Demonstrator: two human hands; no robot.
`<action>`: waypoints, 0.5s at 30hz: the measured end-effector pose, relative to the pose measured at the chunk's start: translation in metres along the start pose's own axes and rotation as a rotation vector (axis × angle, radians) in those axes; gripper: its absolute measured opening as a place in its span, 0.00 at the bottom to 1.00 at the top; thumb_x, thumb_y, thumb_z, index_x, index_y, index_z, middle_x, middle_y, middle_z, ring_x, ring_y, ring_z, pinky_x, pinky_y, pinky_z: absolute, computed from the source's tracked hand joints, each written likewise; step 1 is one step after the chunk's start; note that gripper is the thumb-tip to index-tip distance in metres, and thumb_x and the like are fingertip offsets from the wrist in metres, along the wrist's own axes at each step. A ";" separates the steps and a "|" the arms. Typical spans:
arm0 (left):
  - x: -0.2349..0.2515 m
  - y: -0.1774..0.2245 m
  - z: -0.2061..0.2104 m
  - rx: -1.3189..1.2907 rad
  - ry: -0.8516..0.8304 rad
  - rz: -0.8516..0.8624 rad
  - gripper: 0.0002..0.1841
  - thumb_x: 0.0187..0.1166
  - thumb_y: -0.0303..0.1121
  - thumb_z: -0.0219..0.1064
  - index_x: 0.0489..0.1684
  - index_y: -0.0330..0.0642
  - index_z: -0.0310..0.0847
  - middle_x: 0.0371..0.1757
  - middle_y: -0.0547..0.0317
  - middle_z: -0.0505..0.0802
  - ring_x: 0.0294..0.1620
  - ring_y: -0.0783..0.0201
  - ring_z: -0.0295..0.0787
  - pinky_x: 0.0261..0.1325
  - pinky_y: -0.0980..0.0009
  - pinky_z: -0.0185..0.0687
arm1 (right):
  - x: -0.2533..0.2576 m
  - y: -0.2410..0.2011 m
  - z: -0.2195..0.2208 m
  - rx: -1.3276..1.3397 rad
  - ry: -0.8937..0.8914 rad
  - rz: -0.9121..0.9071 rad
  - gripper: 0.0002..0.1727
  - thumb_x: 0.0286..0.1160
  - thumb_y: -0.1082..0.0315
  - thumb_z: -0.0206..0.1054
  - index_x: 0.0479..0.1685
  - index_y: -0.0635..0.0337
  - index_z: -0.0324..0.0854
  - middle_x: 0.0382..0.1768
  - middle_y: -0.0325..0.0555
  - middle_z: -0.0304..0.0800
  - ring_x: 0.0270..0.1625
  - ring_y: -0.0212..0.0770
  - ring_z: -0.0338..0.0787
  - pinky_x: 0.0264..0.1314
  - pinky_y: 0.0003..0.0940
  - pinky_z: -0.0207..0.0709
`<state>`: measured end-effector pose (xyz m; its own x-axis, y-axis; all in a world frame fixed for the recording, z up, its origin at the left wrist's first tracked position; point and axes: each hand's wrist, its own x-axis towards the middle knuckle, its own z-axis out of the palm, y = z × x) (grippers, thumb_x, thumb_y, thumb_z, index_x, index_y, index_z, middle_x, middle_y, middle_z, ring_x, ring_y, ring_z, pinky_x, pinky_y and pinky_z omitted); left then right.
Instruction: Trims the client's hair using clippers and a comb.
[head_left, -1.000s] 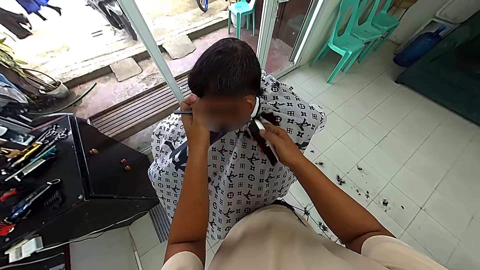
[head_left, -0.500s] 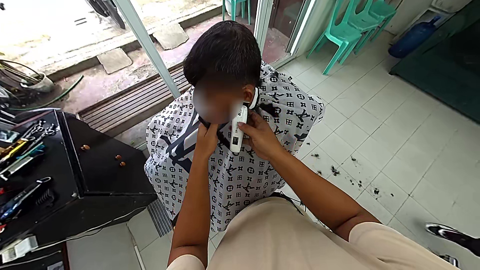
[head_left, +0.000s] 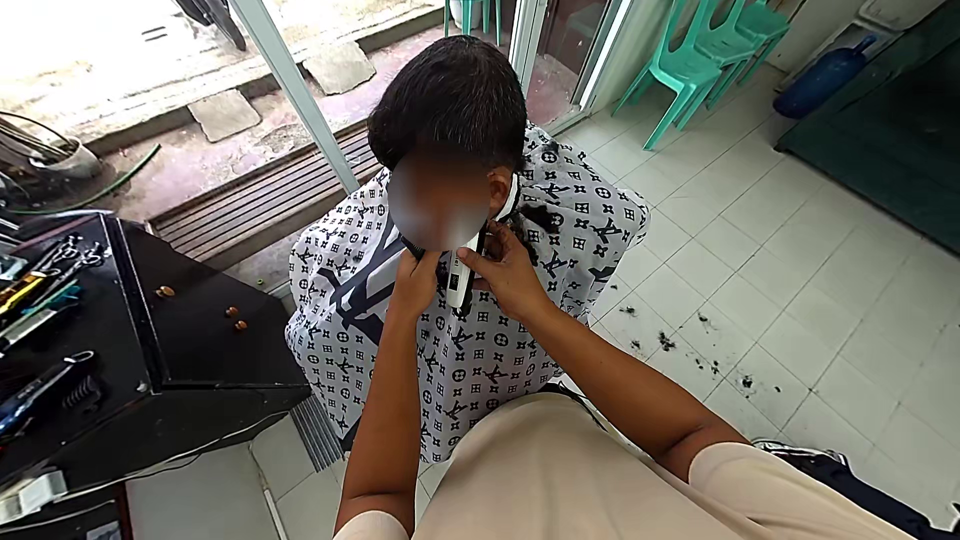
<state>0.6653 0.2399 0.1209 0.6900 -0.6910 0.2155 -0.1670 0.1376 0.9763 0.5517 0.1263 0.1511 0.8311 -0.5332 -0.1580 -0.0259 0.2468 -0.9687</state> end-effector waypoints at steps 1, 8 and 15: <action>0.000 0.000 0.000 -0.007 -0.001 0.002 0.22 0.93 0.32 0.42 0.68 0.35 0.81 0.74 0.55 0.84 0.75 0.67 0.79 0.77 0.65 0.75 | 0.000 -0.001 0.000 0.000 0.000 -0.003 0.36 0.75 0.66 0.76 0.81 0.54 0.62 0.63 0.52 0.82 0.53 0.48 0.92 0.44 0.45 0.92; 0.007 -0.001 -0.001 -0.073 0.007 0.035 0.20 0.92 0.31 0.43 0.67 0.36 0.81 0.68 0.57 0.87 0.70 0.69 0.82 0.74 0.68 0.77 | 0.001 -0.007 0.002 -0.006 0.000 -0.044 0.34 0.76 0.66 0.75 0.80 0.54 0.64 0.64 0.52 0.82 0.54 0.47 0.93 0.43 0.44 0.93; 0.008 0.003 -0.001 -0.085 0.004 0.038 0.21 0.92 0.32 0.43 0.70 0.35 0.79 0.69 0.55 0.86 0.70 0.67 0.82 0.75 0.67 0.78 | 0.002 -0.013 0.005 -0.029 0.003 -0.095 0.34 0.76 0.67 0.75 0.81 0.56 0.64 0.65 0.52 0.82 0.54 0.47 0.93 0.45 0.42 0.93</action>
<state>0.6709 0.2361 0.1260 0.6874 -0.6811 0.2523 -0.1329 0.2236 0.9656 0.5567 0.1263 0.1648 0.8288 -0.5556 -0.0657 0.0366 0.1711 -0.9846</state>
